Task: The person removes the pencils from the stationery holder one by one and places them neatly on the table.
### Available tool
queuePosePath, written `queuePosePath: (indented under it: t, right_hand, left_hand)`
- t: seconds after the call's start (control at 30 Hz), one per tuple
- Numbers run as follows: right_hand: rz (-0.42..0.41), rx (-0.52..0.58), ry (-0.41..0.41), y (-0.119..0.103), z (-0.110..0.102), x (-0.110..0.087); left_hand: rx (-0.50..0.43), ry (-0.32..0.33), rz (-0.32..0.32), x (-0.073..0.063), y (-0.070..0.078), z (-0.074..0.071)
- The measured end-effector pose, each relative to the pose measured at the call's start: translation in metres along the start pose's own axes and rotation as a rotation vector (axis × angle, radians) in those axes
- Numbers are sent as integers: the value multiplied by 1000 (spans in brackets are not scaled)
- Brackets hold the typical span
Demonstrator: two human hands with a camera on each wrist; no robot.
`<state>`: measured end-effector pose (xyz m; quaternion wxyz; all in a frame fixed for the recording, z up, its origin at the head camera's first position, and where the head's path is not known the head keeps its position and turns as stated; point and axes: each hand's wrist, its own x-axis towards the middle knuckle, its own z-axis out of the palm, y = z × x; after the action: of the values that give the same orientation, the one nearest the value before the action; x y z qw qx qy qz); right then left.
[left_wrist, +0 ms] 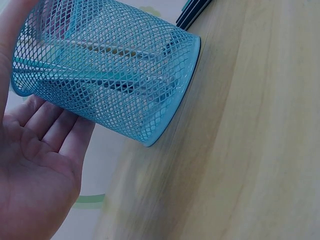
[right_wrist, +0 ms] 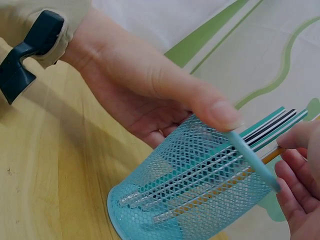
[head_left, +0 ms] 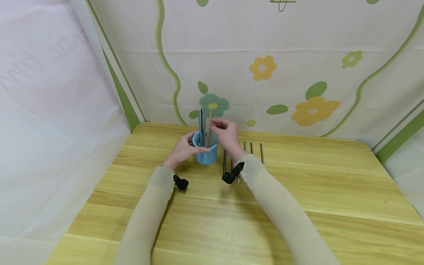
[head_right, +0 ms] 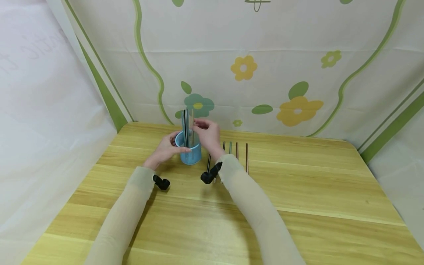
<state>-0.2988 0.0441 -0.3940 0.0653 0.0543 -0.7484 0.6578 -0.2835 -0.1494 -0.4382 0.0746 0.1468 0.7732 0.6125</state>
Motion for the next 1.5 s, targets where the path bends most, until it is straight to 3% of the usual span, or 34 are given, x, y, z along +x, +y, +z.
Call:
queuePosePath:
  t: [0.37, 0.93, 1.5]
  right_hand:
    - [-16, 119, 48, -8, -9, 1]
    - [-61, 304, 116, -36, -32, -5]
    - [-118, 472, 199, -49, -58, -9]
  left_hand:
    - [28, 16, 34, 0, 0, 1]
    - [-17, -6, 29, 1, -2, 2]
    - [-12, 9, 30, -1, -3, 1]
